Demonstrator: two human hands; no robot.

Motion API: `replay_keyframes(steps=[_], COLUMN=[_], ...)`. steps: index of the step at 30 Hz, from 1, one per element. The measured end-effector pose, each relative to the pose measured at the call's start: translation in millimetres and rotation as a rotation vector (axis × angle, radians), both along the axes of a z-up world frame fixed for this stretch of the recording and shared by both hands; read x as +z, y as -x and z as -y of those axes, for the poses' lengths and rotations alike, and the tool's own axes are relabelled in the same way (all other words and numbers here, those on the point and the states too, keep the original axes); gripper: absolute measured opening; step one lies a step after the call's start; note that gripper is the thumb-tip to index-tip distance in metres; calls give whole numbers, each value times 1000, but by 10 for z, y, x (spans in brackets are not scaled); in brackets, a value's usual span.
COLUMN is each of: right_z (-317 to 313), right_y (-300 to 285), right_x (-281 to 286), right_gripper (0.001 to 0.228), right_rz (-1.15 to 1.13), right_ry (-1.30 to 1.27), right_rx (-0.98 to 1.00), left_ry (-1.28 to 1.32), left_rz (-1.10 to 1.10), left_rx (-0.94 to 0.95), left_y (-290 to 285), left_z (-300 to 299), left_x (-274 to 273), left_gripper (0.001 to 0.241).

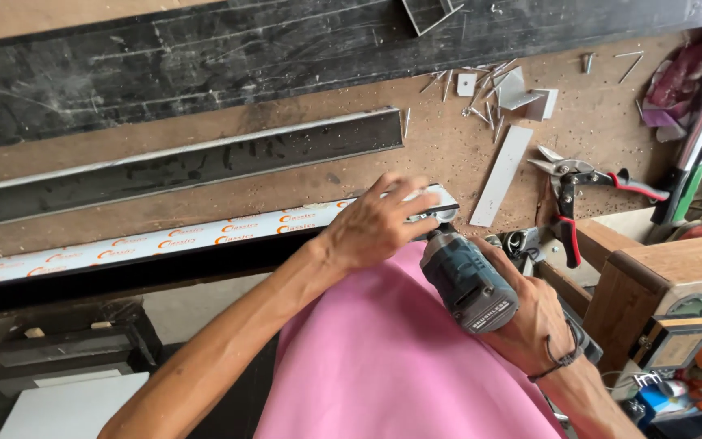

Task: Assembling aluminum frame components using a power drill and screws

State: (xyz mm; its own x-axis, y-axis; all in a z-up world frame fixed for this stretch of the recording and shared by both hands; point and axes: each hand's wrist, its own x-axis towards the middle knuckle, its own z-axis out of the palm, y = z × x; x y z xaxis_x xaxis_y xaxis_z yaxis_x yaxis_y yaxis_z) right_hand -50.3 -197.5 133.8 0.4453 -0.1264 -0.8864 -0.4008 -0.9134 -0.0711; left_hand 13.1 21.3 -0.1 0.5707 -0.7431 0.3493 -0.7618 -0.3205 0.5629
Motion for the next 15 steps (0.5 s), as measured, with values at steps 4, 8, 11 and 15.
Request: replay_keyframes(steps=[4, 8, 11, 15], right_z=[-99, -109, -131, -179], right_y=[-9, 88, 56, 14], right_x=[78, 25, 47, 80], right_gripper=[93, 87, 85, 82], right_rz=[-15, 83, 84, 10], right_ry=[0, 10, 1, 66], right_rx=[-41, -23, -22, -25], left_ry=[-362, -660, -589, -690], left_rz=[-312, -426, -335, -445], left_rx=[-210, -469, -405, -535], left_y=[-201, -229, -31, -231], left_z=[411, 853, 1007, 909], left_x=[-113, -358, -753, -432], left_gripper=[89, 34, 19, 34])
